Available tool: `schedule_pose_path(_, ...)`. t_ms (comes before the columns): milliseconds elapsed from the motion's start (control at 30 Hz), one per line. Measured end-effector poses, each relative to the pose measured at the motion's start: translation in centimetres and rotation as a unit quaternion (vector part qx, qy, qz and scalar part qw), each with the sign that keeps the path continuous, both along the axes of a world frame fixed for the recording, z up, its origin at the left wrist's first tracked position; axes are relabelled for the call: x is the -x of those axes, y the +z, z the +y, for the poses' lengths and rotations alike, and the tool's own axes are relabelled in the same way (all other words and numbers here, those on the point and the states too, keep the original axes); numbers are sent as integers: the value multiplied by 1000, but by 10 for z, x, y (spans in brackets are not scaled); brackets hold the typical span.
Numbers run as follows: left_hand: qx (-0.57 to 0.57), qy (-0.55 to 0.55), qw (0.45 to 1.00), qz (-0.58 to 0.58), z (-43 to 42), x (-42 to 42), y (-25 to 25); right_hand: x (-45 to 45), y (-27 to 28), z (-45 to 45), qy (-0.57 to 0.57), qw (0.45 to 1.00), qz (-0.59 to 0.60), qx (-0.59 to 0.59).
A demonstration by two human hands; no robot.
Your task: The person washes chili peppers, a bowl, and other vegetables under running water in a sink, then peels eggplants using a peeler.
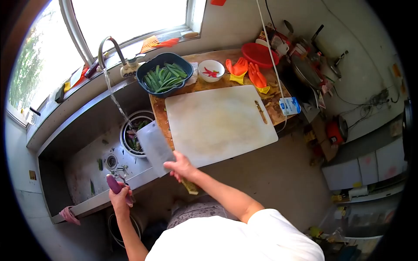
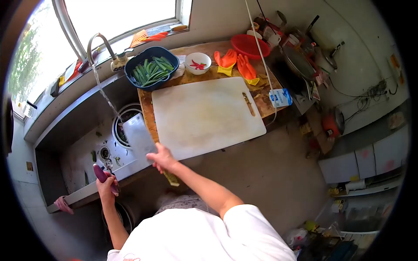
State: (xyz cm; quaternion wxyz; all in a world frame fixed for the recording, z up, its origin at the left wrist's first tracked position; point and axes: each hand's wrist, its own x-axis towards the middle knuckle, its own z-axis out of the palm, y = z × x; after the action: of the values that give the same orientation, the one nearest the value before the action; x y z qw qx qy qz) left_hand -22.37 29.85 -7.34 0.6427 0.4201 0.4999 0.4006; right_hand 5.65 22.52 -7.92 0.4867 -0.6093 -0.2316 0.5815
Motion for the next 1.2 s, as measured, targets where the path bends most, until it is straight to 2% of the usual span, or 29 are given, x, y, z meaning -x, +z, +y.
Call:
schedule_pose_path(133, 9, 15, 1000, 5, -1, -2, -2, -110, -8, -37, -186, 982, -22, -23)
schedule_pose_path(200, 23, 24, 999, 10, -3, -5, -6, -175, -7, -79, -317, 944, -92, 25)
schedule_pose_path(267, 31, 44, 998, 15, -7, -10, -9, -228, -11, -126, -399, 911, -104, -7)
schedule_pose_path(300, 38, 52, 998, 13, -8, -14, -11, -250, -18, -145, -393, 913, -113, -3)
schedule_pose_path(333, 44, 59, 997, 11, -9, -19, -13, -270, -30, -154, -394, 907, -128, 74)
schedule_pose_path(367, 50, 64, 997, 8, -9, -25, -12, -273, -25, -152, -370, 912, -142, 109)
schedule_pose_path(500, 61, 38, 996, 44, -7, -52, -5, -267, -25, -102, -256, 952, -165, 42)
schedule_pose_path(567, 52, 28, 997, 54, -3, -64, -3, -252, -25, -61, -183, 962, -184, 86)
schedule_pose_path(633, 41, 31, 997, 56, 0, -77, 1, -212, -26, -23, -133, 979, -146, 47)
schedule_pose_path(733, 34, 31, 998, 33, 6, -81, 10, -150, -15, 22, 15, 990, -120, 74)
schedule_pose_path(833, 16, 51, 998, 33, 19, -67, 20, -105, -14, 56, 55, 997, -61, 1)
schedule_pose_path(967, 8, 80, 996, 25, 43, -38, 18, -52, -6, 114, 136, 990, -29, -31)
schedule_pose_path(1000, 11, 81, 997, 11, 50, -30, 15, -40, -4, 134, 146, 988, -55, -4)
schedule_pose_path(1200, 6, 74, 997, -15, 96, 28, 6, 11, 13, 237, 185, 982, -34, 2)
